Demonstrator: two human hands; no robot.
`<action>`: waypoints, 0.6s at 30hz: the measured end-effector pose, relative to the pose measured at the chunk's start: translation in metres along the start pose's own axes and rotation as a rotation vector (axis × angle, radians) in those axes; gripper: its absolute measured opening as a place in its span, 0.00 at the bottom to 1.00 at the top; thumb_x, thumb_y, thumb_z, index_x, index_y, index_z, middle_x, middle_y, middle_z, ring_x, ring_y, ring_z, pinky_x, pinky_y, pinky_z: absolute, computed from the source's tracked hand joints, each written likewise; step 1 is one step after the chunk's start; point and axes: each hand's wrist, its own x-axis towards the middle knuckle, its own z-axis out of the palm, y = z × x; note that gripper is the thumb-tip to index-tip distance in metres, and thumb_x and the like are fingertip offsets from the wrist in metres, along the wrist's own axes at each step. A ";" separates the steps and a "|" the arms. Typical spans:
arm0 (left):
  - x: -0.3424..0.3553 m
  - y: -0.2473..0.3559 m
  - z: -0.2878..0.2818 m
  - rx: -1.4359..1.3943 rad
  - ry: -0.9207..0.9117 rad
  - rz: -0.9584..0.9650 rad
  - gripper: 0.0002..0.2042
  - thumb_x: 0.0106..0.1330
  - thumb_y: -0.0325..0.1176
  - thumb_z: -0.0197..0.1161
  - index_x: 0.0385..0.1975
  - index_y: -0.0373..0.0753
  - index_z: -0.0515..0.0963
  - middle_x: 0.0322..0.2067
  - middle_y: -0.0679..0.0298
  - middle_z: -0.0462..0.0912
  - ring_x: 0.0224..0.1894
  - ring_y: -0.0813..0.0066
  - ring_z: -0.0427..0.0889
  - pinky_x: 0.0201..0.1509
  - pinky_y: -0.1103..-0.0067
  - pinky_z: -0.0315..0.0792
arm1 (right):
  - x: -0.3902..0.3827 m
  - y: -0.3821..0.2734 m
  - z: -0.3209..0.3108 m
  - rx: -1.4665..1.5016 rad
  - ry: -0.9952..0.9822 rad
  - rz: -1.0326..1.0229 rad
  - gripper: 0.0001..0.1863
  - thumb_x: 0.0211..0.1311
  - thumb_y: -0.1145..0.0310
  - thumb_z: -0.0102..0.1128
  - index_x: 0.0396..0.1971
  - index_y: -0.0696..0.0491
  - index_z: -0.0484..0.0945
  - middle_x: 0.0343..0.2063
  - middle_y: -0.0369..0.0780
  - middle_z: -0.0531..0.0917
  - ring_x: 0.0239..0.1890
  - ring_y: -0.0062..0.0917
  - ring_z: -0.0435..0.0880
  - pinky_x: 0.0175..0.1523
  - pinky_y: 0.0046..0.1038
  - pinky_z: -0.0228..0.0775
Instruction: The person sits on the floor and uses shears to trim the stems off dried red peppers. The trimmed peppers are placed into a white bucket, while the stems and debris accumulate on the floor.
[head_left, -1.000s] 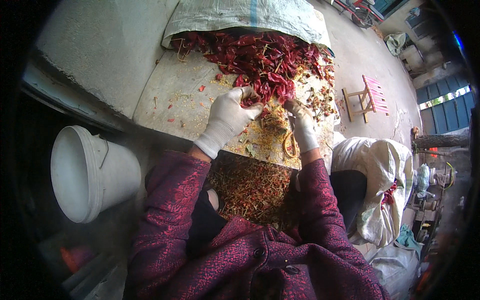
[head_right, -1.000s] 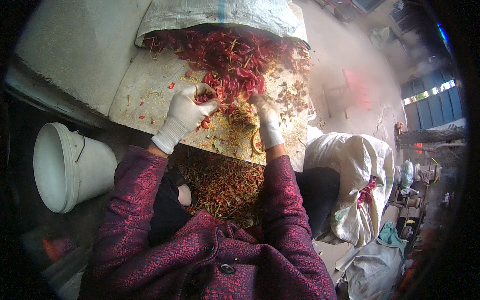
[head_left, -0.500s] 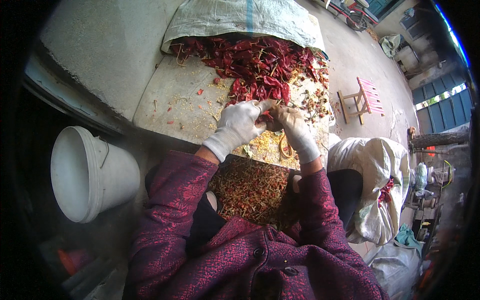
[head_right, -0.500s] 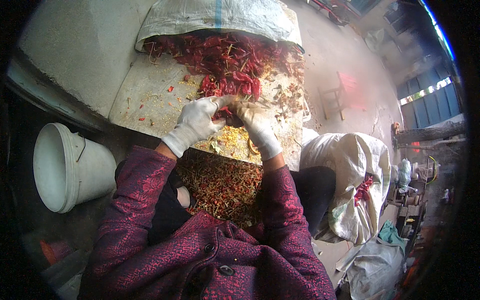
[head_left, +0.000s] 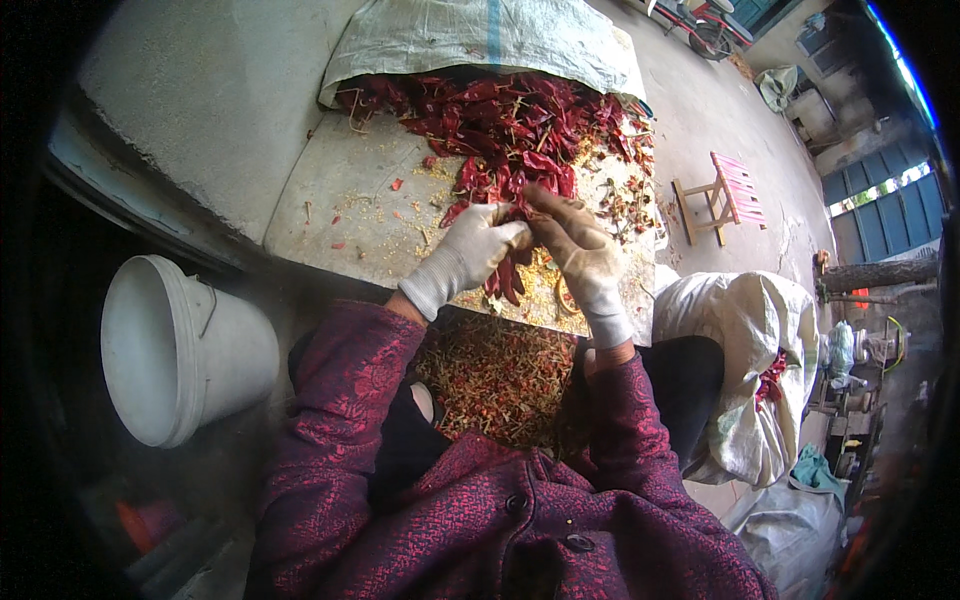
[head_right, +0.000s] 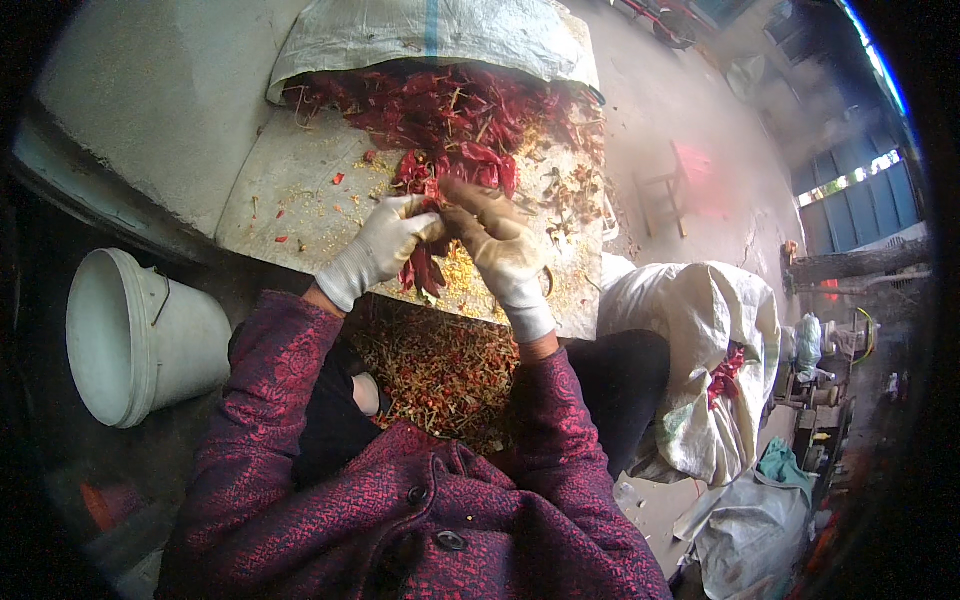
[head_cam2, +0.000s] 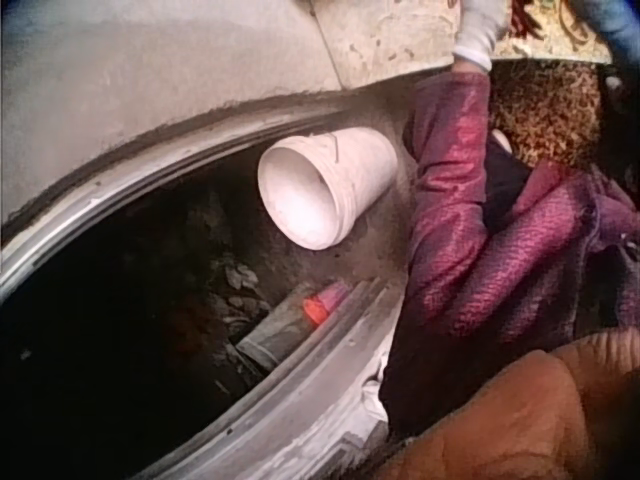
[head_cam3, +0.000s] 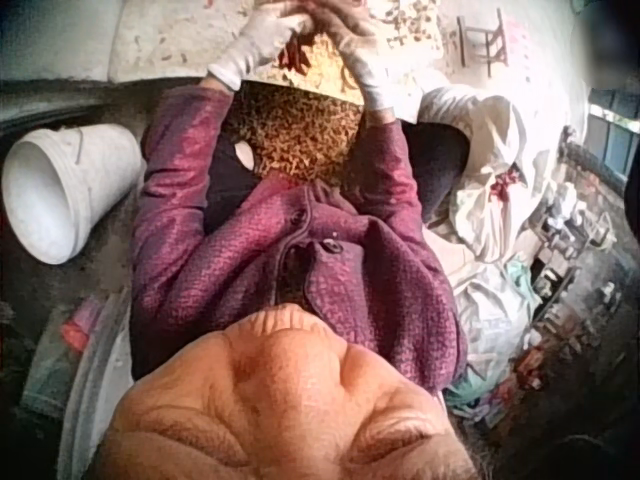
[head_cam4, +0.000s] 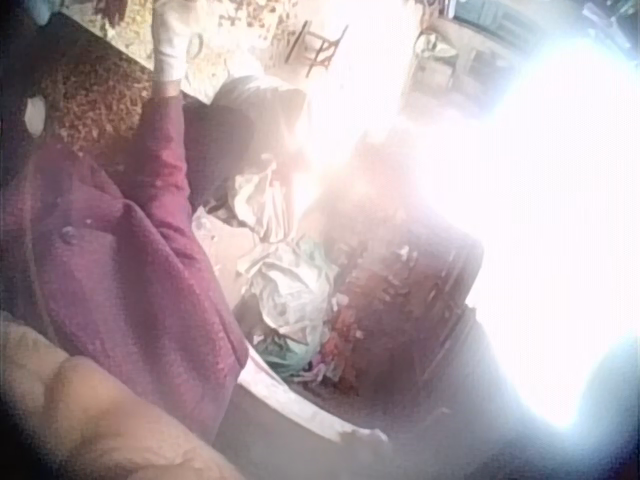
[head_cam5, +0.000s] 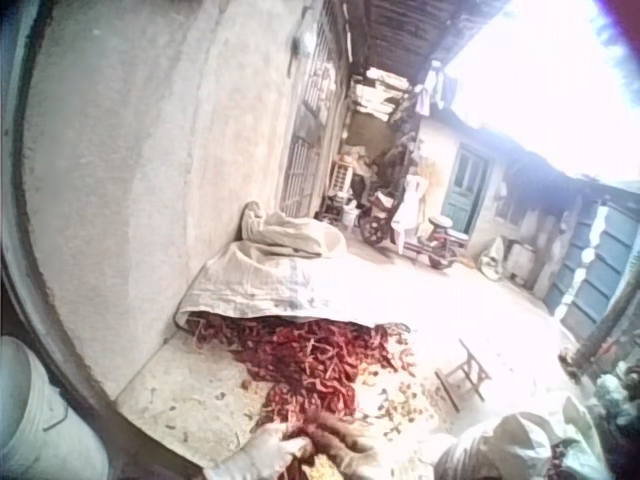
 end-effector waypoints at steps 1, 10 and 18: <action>0.000 -0.004 0.000 0.031 -0.014 -0.037 0.08 0.72 0.30 0.55 0.41 0.33 0.80 0.34 0.69 0.82 0.35 0.83 0.79 0.42 0.81 0.76 | 0.001 -0.003 0.001 -0.088 -0.021 0.081 0.11 0.64 0.71 0.66 0.45 0.54 0.87 0.38 0.41 0.89 0.40 0.24 0.86 0.48 0.25 0.76; -0.003 -0.008 -0.016 0.886 -0.247 0.782 0.09 0.65 0.27 0.53 0.36 0.34 0.82 0.35 0.55 0.84 0.36 0.60 0.85 0.42 0.72 0.77 | -0.014 -0.017 -0.003 -0.018 0.021 0.055 0.09 0.65 0.72 0.64 0.42 0.59 0.85 0.34 0.42 0.87 0.36 0.25 0.86 0.43 0.27 0.76; -0.030 0.037 0.010 0.068 -0.535 -0.162 0.13 0.68 0.29 0.59 0.50 0.32 0.78 0.32 0.67 0.85 0.34 0.84 0.80 0.41 0.83 0.74 | -0.047 0.089 -0.011 0.249 -0.110 0.407 0.20 0.72 0.65 0.51 0.60 0.56 0.72 0.29 0.34 0.78 0.25 0.15 0.71 0.36 0.19 0.68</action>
